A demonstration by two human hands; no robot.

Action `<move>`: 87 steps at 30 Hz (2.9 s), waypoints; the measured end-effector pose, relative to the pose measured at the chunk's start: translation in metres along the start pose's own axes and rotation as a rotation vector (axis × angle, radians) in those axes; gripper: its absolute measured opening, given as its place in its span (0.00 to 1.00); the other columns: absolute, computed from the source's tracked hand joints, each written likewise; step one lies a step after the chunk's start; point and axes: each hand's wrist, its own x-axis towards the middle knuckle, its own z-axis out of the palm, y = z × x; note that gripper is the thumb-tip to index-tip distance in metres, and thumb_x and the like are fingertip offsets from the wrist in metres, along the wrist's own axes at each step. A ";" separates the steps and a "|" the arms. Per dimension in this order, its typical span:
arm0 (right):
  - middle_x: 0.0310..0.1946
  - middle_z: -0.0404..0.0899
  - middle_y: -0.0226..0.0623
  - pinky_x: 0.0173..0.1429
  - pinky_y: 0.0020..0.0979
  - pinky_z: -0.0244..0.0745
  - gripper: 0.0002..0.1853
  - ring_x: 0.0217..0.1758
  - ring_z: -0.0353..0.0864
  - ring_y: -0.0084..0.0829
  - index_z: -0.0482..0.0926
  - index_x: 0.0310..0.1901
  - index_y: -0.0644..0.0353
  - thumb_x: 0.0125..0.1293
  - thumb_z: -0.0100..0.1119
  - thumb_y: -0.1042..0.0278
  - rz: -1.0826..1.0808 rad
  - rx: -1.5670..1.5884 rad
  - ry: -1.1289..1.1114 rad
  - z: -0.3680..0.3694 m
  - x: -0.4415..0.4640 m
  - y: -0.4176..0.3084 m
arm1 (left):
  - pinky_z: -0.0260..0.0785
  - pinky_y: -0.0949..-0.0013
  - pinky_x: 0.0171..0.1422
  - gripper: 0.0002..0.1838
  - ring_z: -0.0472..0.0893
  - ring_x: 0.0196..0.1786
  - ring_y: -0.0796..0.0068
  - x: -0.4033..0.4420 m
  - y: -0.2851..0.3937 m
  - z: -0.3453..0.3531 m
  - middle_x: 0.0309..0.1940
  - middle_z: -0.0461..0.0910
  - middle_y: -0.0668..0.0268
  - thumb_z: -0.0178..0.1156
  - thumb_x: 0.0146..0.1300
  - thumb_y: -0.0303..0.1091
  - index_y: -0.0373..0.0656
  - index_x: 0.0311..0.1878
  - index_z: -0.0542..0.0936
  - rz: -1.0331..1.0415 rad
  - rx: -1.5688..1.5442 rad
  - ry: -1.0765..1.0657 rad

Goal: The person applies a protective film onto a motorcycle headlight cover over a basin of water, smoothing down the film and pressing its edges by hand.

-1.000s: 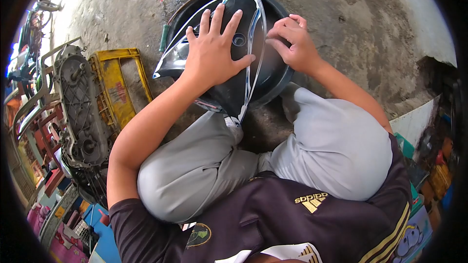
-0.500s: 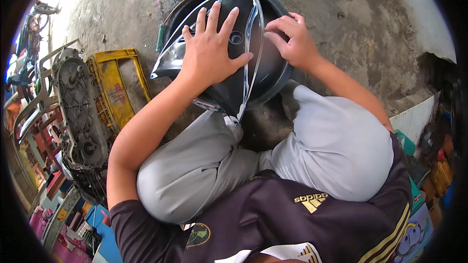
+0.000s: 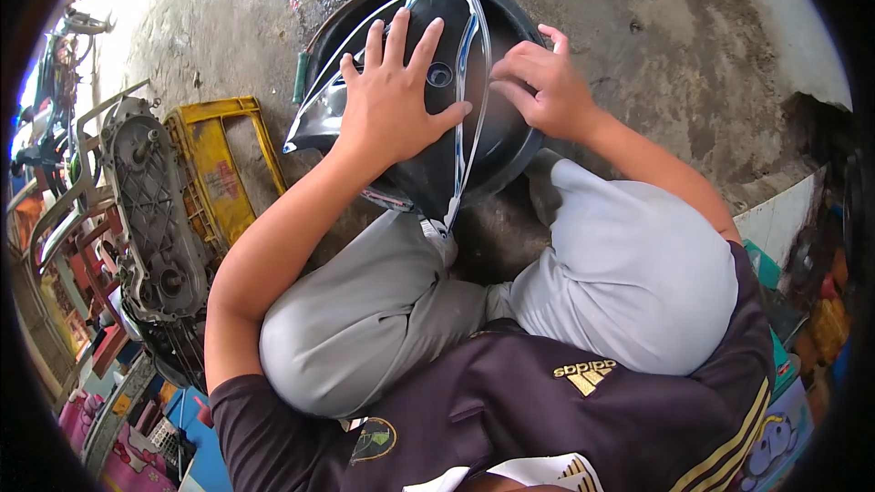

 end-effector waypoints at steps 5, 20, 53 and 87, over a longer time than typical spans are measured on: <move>0.38 0.87 0.27 0.84 0.59 0.52 0.03 0.48 0.87 0.32 0.88 0.42 0.51 0.69 0.72 0.69 0.093 0.021 0.119 0.005 0.003 -0.002 | 0.56 0.22 0.80 0.58 0.57 0.88 0.38 -0.002 0.001 0.001 0.88 0.56 0.49 0.73 0.60 0.67 0.59 0.89 0.59 -0.007 0.003 0.005; 0.41 0.88 0.26 0.84 0.54 0.54 0.04 0.49 0.87 0.31 0.87 0.45 0.52 0.72 0.72 0.68 0.027 0.012 0.139 -0.005 0.011 0.007 | 0.56 0.21 0.79 0.58 0.56 0.88 0.40 -0.001 0.001 0.002 0.88 0.56 0.50 0.74 0.60 0.68 0.60 0.89 0.59 -0.008 -0.009 0.002; 0.38 0.88 0.28 0.87 0.61 0.50 0.02 0.46 0.88 0.34 0.88 0.43 0.51 0.71 0.71 0.69 0.008 0.070 0.023 0.000 0.005 0.004 | 0.56 0.23 0.80 0.58 0.57 0.88 0.39 0.001 0.002 0.000 0.88 0.56 0.50 0.74 0.60 0.67 0.60 0.89 0.59 -0.015 -0.008 -0.008; 0.38 0.88 0.23 0.88 0.60 0.49 0.04 0.49 0.88 0.27 0.88 0.46 0.49 0.72 0.72 0.65 -0.033 0.009 -0.004 -0.004 0.006 -0.002 | 0.57 0.22 0.79 0.58 0.58 0.87 0.39 -0.001 0.001 0.003 0.88 0.56 0.49 0.74 0.60 0.67 0.60 0.89 0.59 -0.008 0.006 0.003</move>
